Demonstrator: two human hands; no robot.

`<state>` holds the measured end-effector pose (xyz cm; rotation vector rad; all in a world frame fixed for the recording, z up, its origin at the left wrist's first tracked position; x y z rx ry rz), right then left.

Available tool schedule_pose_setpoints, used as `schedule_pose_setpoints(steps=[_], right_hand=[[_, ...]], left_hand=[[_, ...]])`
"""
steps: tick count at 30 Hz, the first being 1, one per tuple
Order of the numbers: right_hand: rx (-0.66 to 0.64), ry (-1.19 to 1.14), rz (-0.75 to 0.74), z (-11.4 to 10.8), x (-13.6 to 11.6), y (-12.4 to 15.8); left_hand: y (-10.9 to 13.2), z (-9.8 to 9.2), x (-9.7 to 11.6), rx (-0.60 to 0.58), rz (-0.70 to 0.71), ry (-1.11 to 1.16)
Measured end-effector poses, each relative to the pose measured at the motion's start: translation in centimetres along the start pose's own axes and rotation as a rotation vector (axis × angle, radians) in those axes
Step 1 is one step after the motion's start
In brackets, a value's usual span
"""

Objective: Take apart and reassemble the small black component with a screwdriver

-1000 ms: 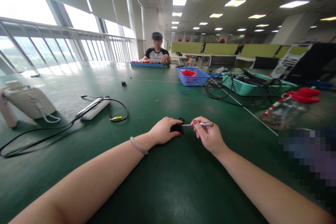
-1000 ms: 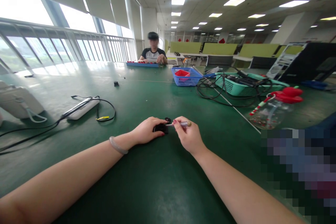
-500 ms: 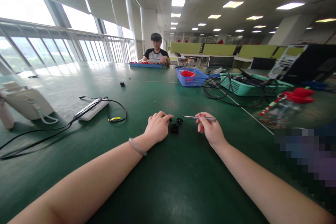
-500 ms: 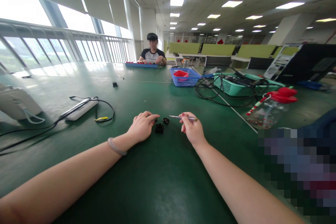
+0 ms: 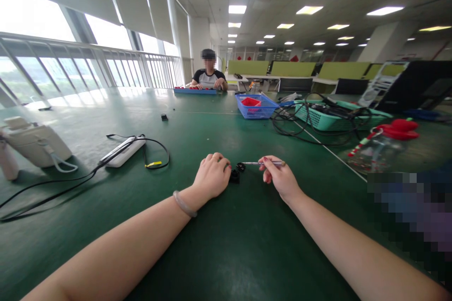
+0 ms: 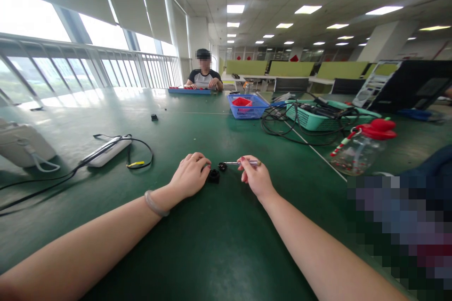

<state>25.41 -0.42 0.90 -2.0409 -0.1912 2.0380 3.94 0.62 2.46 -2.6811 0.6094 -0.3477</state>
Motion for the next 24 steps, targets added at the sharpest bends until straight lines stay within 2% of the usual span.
schedule_pose_setpoints(steps=[4, 7, 10, 18, 24], right_hand=[[-0.01, -0.023, -0.014, 0.1, 0.0, 0.0], [-0.021, -0.015, -0.007, 0.2, 0.2, 0.0], [-0.023, -0.001, -0.002, 0.1, 0.4, -0.1], [-0.005, 0.025, -0.024, -0.1, 0.0, -0.1], [-0.02, 0.021, -0.047, 0.3, -0.6, 0.3]], left_hand=[[0.3, 0.3, 0.9, -0.073, 0.206, 0.175], [0.5, 0.5, 1.1, -0.13, 0.268, 0.189], [0.4, 0.6, 0.9, -0.133, 0.237, 0.16], [0.1, 0.8, 0.0, -0.093, -0.006, 0.065], [0.3, 1.0, 0.2, -0.167, 0.071, 0.099]])
Point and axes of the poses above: each hand's wrist, its own y-axis away from the middle knuckle, its own z-axis out of the palm, x = y × z, the point moved 3 cm from there along -y, towards the middle knuckle, and after that the axes turned 8 degrees about -y, right-handed, at the moved point
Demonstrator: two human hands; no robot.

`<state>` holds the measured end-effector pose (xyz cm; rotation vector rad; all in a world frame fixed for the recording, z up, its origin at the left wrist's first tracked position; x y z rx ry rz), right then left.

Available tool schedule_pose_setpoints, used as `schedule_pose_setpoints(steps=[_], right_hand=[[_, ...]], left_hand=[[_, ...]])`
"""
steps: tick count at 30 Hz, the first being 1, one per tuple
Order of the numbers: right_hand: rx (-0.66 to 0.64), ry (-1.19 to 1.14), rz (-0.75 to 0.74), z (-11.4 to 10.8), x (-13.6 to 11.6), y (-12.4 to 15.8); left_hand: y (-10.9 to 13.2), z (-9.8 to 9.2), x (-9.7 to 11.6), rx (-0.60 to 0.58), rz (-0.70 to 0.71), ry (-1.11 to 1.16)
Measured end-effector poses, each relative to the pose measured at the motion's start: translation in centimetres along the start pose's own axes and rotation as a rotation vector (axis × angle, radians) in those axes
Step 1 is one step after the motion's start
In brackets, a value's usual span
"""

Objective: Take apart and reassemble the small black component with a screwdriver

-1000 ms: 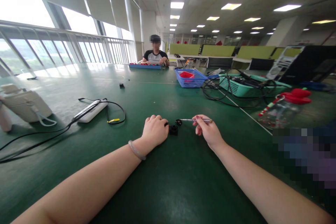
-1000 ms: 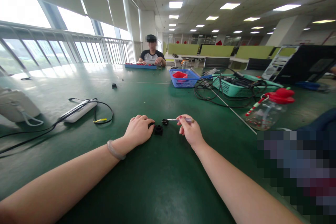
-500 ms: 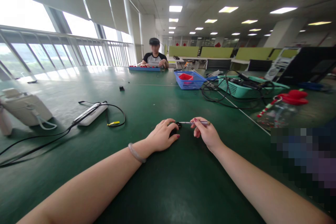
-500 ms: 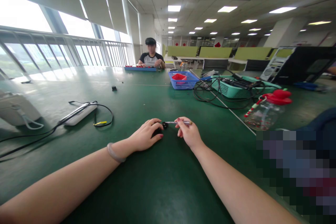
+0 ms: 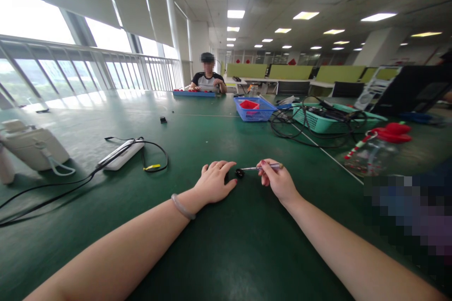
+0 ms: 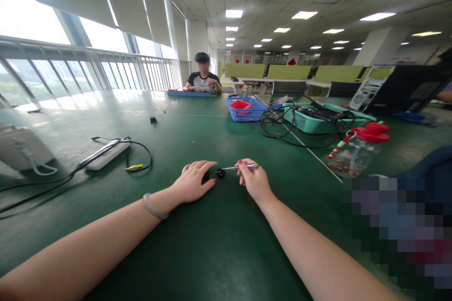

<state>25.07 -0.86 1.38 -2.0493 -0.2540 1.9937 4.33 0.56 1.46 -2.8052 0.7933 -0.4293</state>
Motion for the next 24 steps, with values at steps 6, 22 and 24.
schedule_pose_setpoints(steps=[6, 22, 24], right_hand=[[0.021, -0.209, 0.002, 0.2, -0.6, 0.2], [0.172, -0.385, 0.07, -1.3, 1.7, -1.8], [0.175, -0.391, 0.067, -1.4, 1.8, -1.8]], left_hand=[[0.0, 0.1, 0.4, -0.026, 0.12, 0.015], [0.4, -0.6, 1.9, -0.064, 0.313, 0.069], [0.7, -0.7, 2.5, -0.068, 0.361, 0.058]])
Point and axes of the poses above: each hand's wrist, its own y-axis away from the middle knuckle, its own z-axis out of the palm, x = y × z, the point moved 3 cm from there along -y, towards the middle knuckle, and after that the axes turned 8 degrees about -y, right-handed, at the moved point
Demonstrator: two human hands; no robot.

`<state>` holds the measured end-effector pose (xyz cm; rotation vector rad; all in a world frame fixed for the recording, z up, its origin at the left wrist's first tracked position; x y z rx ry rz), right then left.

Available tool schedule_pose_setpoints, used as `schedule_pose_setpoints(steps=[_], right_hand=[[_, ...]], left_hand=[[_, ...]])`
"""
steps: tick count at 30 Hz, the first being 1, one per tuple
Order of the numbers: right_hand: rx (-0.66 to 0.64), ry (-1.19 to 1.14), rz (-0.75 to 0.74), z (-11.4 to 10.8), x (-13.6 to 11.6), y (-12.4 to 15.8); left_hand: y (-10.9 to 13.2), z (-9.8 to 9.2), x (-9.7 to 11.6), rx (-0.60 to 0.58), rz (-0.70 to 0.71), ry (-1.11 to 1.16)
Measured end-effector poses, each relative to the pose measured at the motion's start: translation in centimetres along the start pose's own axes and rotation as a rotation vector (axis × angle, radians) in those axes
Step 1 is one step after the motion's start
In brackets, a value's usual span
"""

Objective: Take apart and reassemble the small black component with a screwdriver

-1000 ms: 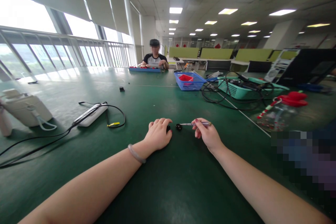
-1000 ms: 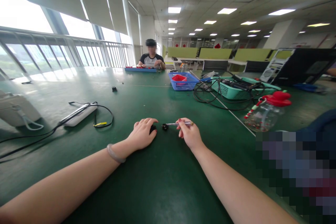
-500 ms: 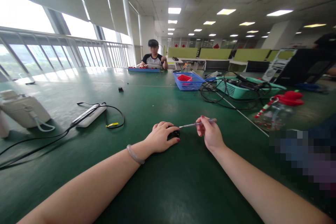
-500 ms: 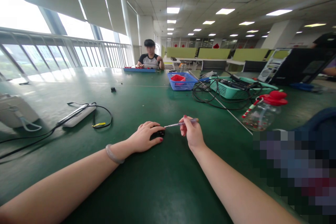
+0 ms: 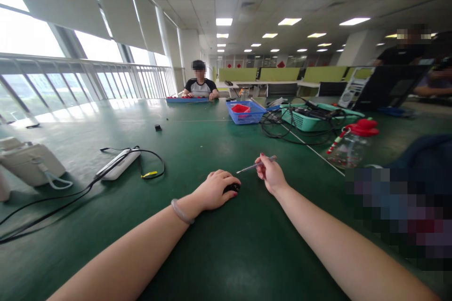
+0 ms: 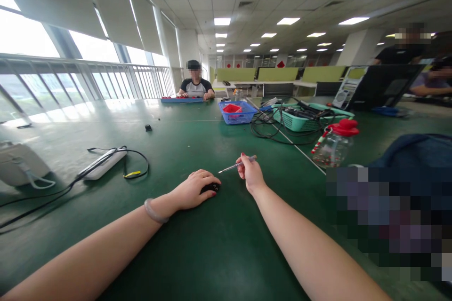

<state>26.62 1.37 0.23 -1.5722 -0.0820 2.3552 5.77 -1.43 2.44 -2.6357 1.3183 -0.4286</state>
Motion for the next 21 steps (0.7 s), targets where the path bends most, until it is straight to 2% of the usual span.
schedule_pose_setpoints(steps=[7, 10, 13, 16, 21], right_hand=[[0.002, 0.008, -0.013, -0.1, 0.2, -0.1], [0.004, 0.023, -0.017, -0.1, 0.2, 0.0], [0.016, 0.036, -0.022, -0.2, 0.3, 0.0], [0.017, 0.047, -0.019, -0.2, 0.4, -0.2], [0.011, 0.044, -0.014, -0.2, 0.6, -0.3]], left_hand=[[0.8, -0.1, 1.2, -0.003, 0.037, 0.025], [3.3, -0.9, 1.5, -0.028, 0.036, 0.044], [7.3, -2.2, 1.0, -0.079, 0.023, 0.075], [11.8, -3.7, -1.0, -0.093, -0.041, 0.046], [17.9, -7.1, -6.9, -0.087, -0.204, -0.104]])
Point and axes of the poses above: each hand's wrist, its own y-axis away from the middle knuckle, its own z-axis out of the palm, x = y × z, the point moved 3 cm from there along -y, towards the middle knuckle, and after that the axes turned 8 degrees about -y, right-handed, at the moved point
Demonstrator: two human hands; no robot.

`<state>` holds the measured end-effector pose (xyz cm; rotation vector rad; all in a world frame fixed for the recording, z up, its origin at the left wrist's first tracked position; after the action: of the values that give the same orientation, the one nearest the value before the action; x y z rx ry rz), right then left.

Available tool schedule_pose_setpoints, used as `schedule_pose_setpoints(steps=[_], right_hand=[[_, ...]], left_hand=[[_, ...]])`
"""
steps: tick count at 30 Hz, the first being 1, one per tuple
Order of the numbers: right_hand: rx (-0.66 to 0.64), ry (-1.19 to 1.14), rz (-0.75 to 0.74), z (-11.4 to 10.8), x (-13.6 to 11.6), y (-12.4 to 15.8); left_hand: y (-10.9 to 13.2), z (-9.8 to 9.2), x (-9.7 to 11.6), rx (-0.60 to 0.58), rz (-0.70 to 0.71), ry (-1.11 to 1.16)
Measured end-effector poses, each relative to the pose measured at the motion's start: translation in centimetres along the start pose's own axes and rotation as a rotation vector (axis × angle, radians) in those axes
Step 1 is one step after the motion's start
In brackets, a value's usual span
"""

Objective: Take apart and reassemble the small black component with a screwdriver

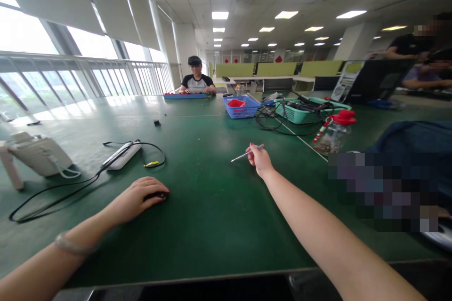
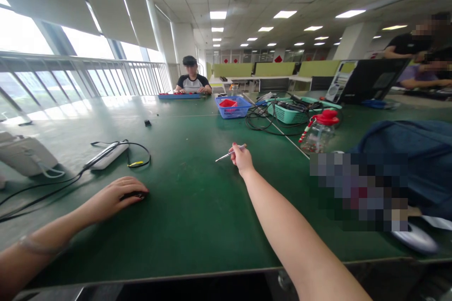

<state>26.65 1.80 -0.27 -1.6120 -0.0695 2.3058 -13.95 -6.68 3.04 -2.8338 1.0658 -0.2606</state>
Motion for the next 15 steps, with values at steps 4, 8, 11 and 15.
schedule_pose_setpoints(steps=[4, 8, 11, 15], right_hand=[[-0.01, -0.008, 0.001, 0.0, 0.0, 0.0], [-0.015, -0.012, 0.008, 0.0, 0.0, 0.1], [-0.02, -0.014, 0.01, 0.0, 0.0, 0.1], [-0.027, -0.013, 0.013, 0.1, -0.1, 0.1]], left_hand=[[3.2, -3.9, -4.8, 0.317, -0.356, -0.019], [6.4, -5.7, -7.0, 0.734, -0.838, 0.401], [7.4, -5.0, -6.8, 0.991, -0.831, 0.929], [8.0, -3.2, -5.9, 0.942, -0.946, 1.243]])
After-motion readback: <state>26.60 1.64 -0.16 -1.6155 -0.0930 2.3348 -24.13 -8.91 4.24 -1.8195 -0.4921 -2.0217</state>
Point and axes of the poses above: each hand's wrist, its own y-axis away from the middle knuckle, its own z-axis out of the palm, x = y × z, the point moved 3 cm from there along -y, towards the middle knuckle, and after that the axes turned 8 degrees about -y, right-handed, at the moved point
